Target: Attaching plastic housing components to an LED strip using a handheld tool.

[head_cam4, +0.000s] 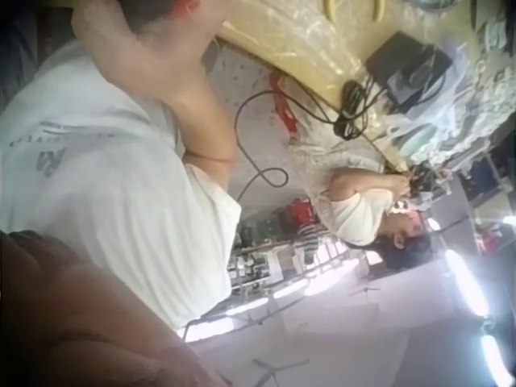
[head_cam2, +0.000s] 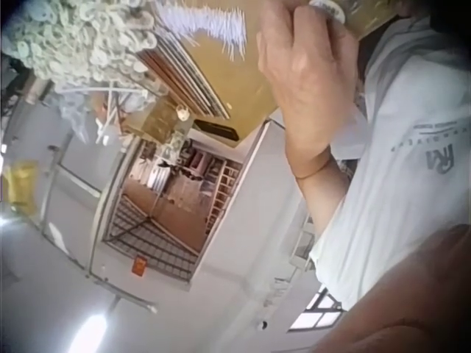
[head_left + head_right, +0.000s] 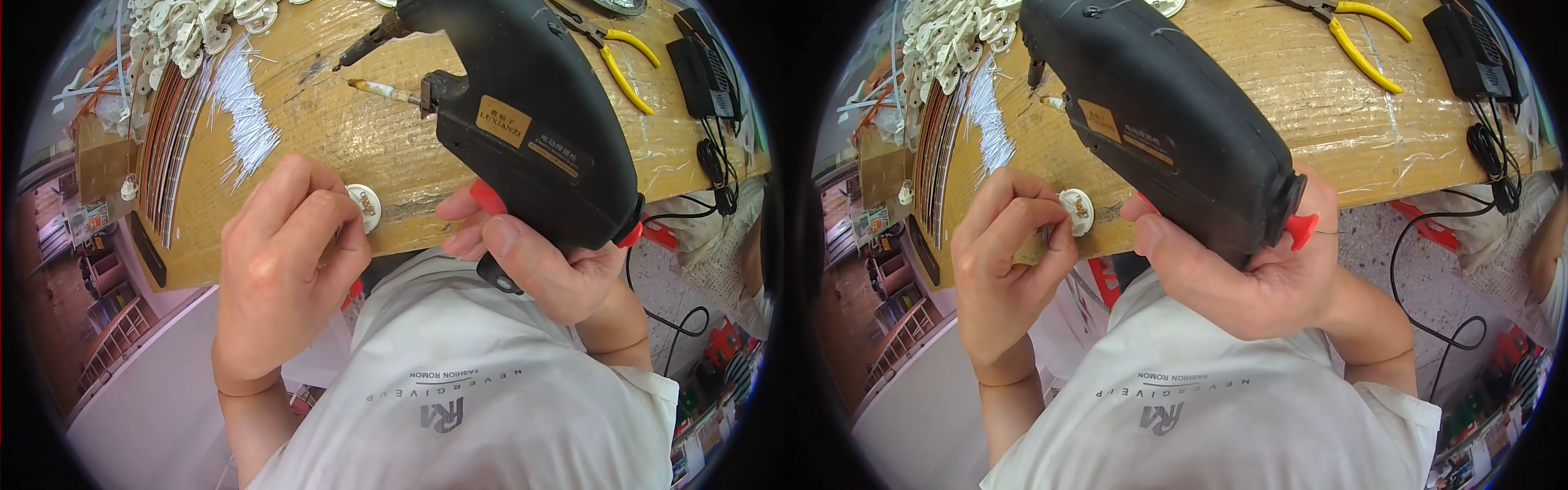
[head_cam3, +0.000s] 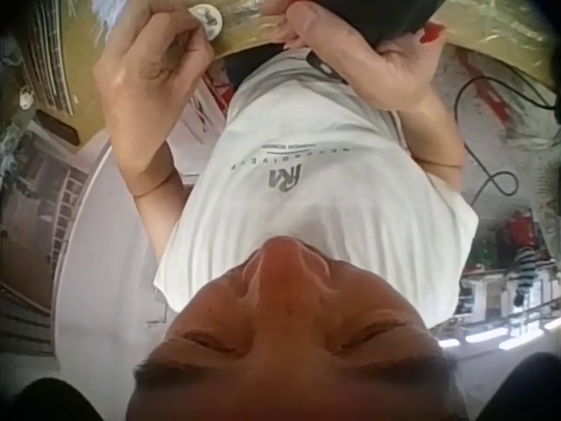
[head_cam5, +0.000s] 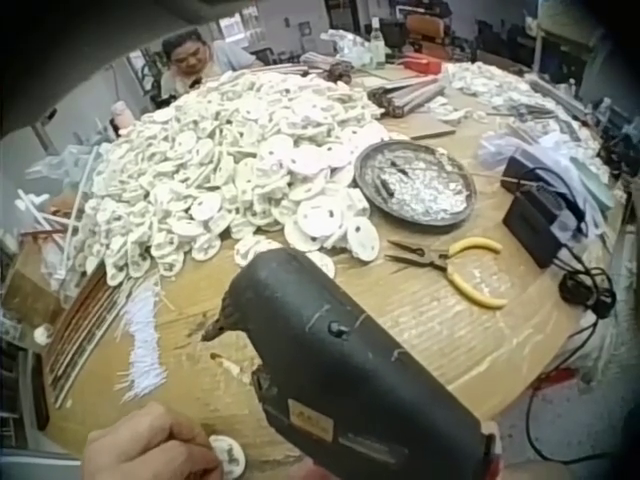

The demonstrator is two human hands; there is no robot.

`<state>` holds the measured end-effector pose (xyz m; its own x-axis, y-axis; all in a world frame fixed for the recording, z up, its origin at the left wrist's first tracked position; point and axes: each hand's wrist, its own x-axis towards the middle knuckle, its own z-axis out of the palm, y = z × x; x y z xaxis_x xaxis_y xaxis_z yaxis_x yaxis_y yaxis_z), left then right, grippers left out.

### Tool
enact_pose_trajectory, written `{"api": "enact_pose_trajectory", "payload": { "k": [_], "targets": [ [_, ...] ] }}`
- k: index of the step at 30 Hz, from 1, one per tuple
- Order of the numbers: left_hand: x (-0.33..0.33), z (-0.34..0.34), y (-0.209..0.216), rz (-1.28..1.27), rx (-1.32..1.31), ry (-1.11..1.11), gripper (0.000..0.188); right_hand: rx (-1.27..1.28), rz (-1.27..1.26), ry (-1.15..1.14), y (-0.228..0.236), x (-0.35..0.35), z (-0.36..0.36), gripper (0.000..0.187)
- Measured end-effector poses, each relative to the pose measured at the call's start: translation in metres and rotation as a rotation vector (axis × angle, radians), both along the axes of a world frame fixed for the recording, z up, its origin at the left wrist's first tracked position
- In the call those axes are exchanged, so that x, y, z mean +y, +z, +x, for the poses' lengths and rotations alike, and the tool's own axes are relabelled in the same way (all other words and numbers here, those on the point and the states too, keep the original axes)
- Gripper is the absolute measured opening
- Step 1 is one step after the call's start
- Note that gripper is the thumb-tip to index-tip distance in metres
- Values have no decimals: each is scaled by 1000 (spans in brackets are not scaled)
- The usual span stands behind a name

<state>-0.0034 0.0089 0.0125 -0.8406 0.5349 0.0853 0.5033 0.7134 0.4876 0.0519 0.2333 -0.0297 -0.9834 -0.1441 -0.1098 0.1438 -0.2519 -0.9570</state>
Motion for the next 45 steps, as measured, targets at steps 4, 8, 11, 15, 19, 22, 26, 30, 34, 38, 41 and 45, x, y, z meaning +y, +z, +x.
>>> {"api": "enact_pose_trajectory", "payload": {
  "k": [4, 8, 11, 15, 19, 22, 26, 30, 34, 38, 41, 45],
  "targets": [
    [1, -6, 3, -40, -41, -48, 16, 49, 12, 0, -5, 1, 1, 24],
    [2, -9, 6, -68, -39, -72, 16, 48, -10, -11, -5, 1, 2, 24],
    [2, -10, 7, -65, -47, -81, 16, 22, -19, -30, -3, 0, 3, 24],
    [4, -9, 9, -71, -76, -58, 16, 44, -10, -19, -6, 0, 3, 24],
    [6, -8, 8, -95, -76, -41, 16, 83, -9, -30, -10, -1, 3, 24],
    [6, -8, 9, -104, -68, -46, 16, 86, -22, -39, -9, -1, 4, 23],
    [5, -7, 8, -91, -60, -47, 16, 87, 10, -24, -8, 1, 2, 22],
    [4, -6, 6, -64, -42, -43, 16, 44, 26, -5, -7, 2, 3, 21],
    [3, -5, 5, -41, -34, -38, 15, 106, 55, 18, -11, 3, 4, 22],
    [4, -3, 4, -33, -26, -29, 15, 62, 40, -4, -9, 1, 6, 21],
    [1, -2, -1, 17, -32, -2, 14, 138, -26, -81, -7, 1, 11, 24],
    [-5, -1, -6, 69, 32, -55, 18, 137, 39, -69, -12, 16, 26, 29]
  ]
}}
